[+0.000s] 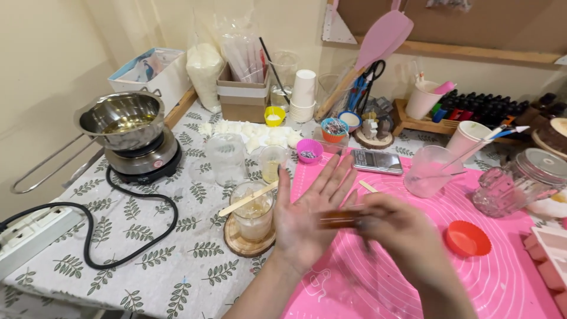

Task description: The recorder is preparing a scented candle by selecting a fragrance oil and adding it to a small container of wax.

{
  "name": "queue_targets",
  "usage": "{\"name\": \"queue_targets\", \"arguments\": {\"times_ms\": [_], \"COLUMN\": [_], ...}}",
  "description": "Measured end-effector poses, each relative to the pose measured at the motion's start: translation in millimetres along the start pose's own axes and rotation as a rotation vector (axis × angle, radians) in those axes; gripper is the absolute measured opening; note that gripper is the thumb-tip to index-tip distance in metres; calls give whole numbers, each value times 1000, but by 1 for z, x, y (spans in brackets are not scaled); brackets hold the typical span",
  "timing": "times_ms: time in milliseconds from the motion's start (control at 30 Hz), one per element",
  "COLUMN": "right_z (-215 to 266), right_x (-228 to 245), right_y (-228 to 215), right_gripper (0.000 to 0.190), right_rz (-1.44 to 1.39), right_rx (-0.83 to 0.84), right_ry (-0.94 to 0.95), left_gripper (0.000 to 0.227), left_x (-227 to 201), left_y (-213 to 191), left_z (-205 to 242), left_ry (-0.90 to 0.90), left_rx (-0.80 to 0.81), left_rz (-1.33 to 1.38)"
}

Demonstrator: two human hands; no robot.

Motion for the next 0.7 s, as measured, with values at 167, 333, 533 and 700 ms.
{"name": "queue_targets", "arguments": {"times_ms": [167,333,533,700], "right_z": [7,0,-1,20], "right_x": [16,9,13,47], "right_y": [14,7,15,43], "right_gripper": [29,26,26,27], "right_rz": [-262,253,224,502], "right_rx": [109,5,-3,-76], "right_ry": [-6,-70,-76,-377], "left_gripper": [92,91,91,91], "left_x": [-7,-7,-6,-8], "left_y": [2,6,3,3], "left_z": [-4,-2,-2,-1], "left_ry": [31,42,51,86], "left_rx": [5,5,-53,-94], "left_rz": [-24,-45,-68,-76]}}
Point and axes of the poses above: each hand's wrist, its own z-axis away from the middle knuckle, its own y-axis out of the palm, x = y × z, the point moved 9 cm from there along -z, towards the middle knuckle, and after that the axes turned 6 degrees about -x, right-handed, at the moved point
